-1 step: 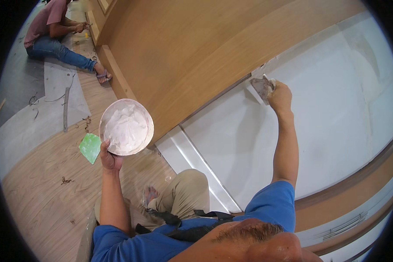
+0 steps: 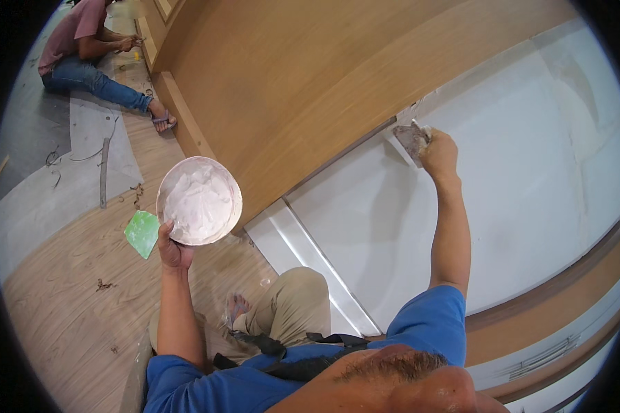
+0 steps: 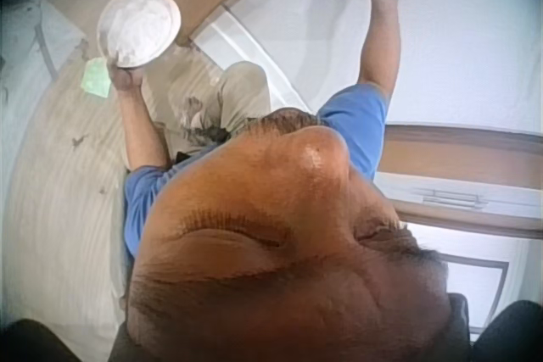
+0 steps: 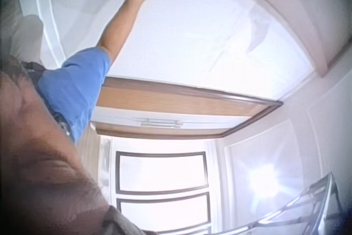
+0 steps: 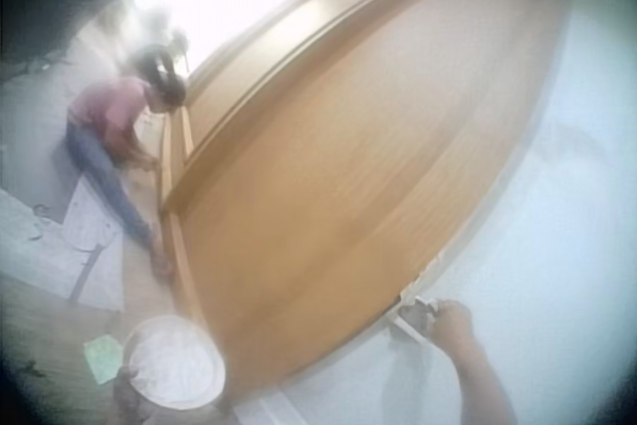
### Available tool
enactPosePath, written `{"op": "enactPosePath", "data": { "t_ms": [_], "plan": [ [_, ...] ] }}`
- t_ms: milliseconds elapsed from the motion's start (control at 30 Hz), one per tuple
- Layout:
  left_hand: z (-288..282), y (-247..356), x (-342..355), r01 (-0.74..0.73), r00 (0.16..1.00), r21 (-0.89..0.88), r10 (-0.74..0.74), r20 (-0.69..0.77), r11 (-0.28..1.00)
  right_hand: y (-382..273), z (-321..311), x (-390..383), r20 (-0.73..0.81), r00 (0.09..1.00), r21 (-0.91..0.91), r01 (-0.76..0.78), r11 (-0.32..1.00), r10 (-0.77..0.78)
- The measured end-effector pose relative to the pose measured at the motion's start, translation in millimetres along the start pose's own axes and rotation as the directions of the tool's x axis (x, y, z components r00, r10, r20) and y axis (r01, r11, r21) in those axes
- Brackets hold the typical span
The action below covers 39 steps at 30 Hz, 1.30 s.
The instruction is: The person applies white plaster to a wall using a putty knife and a small container. They repeatedly scoop plaster from the container and spread it along the junction of a wooden panel and the wall.
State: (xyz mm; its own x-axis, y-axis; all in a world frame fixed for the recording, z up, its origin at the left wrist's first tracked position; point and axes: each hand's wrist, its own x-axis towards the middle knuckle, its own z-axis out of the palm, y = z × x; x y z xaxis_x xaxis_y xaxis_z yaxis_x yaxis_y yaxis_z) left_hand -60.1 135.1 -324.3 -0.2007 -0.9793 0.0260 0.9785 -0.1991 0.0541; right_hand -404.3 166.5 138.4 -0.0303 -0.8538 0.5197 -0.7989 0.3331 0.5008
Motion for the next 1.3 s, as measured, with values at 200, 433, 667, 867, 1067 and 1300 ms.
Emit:
{"op": "enactPosePath", "data": {
  "t_ms": [200, 433, 667, 867, 1067, 1300],
  "plan": [
    [0.3, 1.2, 4.9, 0.003, 1.000, 0.014, -0.003, -0.012, 1.000, 1.0, 24.7, 5.6, -0.043, 0.986, -0.032, 0.162, 0.986, -0.163],
    [1.5, 4.3, 4.8, 0.012, 1.000, 0.032, -0.011, -0.017, 0.999, 25.5, 19.7, 24.1, -0.240, 0.947, -0.078, 0.200, 0.977, -0.214],
    [1.1, 2.7, 5.1, -0.003, 1.000, 0.026, 0.004, -0.019, 1.000, 53.3, -33.3, 53.5, -0.399, 0.913, -0.145, 0.028, 0.989, -0.084],
    [-4.5, 0.9, 6.5, -0.005, 1.000, 0.030, 0.005, -0.005, 1.000, 33.3, -12.5, 22.3, -0.229, 0.973, 0.125, 0.072, 0.990, -0.042],
    [-8.7, 0.4, 7.6, 0.006, 1.000, 0.026, -0.005, -0.027, 1.000, 5.3, 22.7, 1.2, -0.005, 0.996, 0.128, 0.084, 0.988, -0.084],
    [-5.7, 3.2, 6.8, 0.000, 1.000, 0.011, 0.000, 0.002, 1.000, 23.8, 2.5, 36.3, -0.182, 0.982, 0.024, 0.063, 0.998, -0.058]
  ]
}}
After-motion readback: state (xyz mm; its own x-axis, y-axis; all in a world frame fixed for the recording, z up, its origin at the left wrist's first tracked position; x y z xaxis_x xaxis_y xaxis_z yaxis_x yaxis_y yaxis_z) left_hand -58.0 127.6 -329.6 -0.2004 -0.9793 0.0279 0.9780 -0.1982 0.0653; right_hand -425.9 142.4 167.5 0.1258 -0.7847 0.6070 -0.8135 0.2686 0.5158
